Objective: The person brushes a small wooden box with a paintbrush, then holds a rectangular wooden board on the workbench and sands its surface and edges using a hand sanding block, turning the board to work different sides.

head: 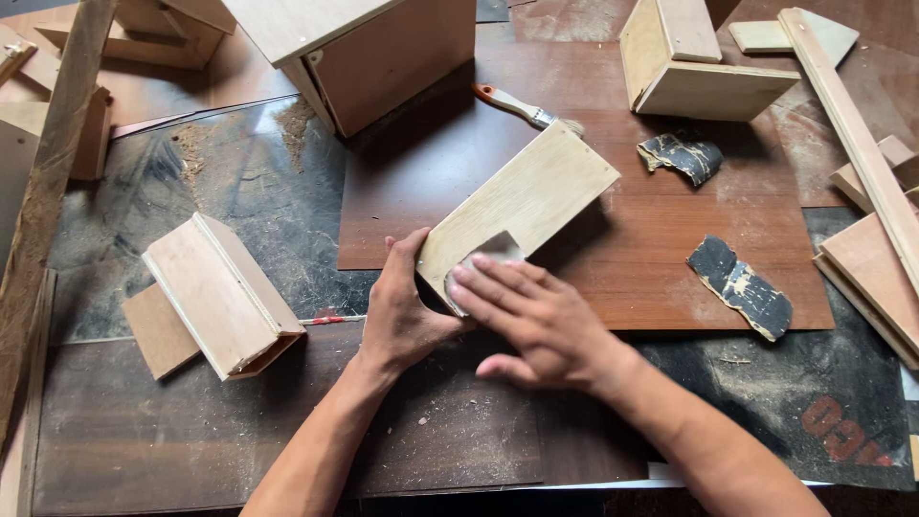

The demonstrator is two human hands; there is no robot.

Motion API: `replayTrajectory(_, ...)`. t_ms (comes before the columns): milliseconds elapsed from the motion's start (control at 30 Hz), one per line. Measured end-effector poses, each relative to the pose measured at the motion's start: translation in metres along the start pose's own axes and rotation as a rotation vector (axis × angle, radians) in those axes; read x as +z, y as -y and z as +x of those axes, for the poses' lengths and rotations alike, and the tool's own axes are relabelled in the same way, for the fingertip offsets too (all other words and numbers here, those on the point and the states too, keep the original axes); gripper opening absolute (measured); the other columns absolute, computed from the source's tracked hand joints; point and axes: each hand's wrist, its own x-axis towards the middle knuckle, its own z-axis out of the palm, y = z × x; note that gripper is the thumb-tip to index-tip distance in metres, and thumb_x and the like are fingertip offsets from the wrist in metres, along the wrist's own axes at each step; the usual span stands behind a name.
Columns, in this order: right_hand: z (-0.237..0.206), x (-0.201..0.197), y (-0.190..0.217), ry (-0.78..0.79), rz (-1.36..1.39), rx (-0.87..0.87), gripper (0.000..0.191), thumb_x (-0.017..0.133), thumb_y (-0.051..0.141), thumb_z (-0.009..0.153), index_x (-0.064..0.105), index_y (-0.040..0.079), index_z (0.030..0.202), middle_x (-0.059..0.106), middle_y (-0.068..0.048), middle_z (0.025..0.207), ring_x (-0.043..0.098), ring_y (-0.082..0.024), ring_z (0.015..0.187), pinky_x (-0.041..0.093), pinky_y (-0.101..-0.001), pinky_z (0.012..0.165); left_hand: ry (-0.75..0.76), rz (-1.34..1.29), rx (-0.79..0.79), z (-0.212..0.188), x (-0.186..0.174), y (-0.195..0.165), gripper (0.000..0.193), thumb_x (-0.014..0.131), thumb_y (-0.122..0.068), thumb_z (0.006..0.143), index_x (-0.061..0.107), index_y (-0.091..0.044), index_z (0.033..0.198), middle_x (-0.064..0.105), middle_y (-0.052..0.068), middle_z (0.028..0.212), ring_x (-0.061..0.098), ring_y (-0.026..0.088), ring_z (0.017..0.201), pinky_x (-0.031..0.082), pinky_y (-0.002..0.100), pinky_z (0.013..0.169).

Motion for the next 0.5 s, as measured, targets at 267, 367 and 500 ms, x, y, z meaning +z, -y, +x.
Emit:
replayTrajectory(267,0.001,-0.024,-0.034,-0.124,-0.093,0.266,0.081,0.022,0.066,0.103,0.051,0.006,0.148,0.054,-0.013,0.152,0.046,-0.029,0.147,0.036,-0.0436,0.125,0.022,-0.011,0.01,0.0,0.002,0.004,0.105,0.096,-0.03,0.054,0.043,0.0,0.139,0.065,0.022,0.125,0.065,0.037,0.122,0.025,0.052,0.128)
replayTrajectory(367,0.001,-0.006,-0.002,-0.078,-0.077,0.046,0.084,0.024,0.068,0.101,0.05,0.003,0.147,0.05,-0.017,0.154,0.045,-0.032,0.145,0.032,-0.0462,0.121,0.018,-0.003,-0.011,0.0,0.001,0.002,0.109,0.101,-0.038,0.055,0.042,-0.001,0.139,0.063,0.023,0.126,0.064,0.037,0.119,0.031,0.049,0.124)
replayTrajectory(500,-0.001,-0.002,-0.009,-0.021,0.009,0.09,0.084,0.023,0.067,0.107,0.05,0.0,0.15,0.05,-0.016,0.157,0.047,-0.032,0.147,0.031,-0.0433,0.125,0.018,0.016,0.028,0.0,0.001,0.0,0.107,0.098,-0.03,0.052,0.043,0.0,0.138,0.065,0.022,0.125,0.065,0.037,0.12,0.029,0.05,0.124)
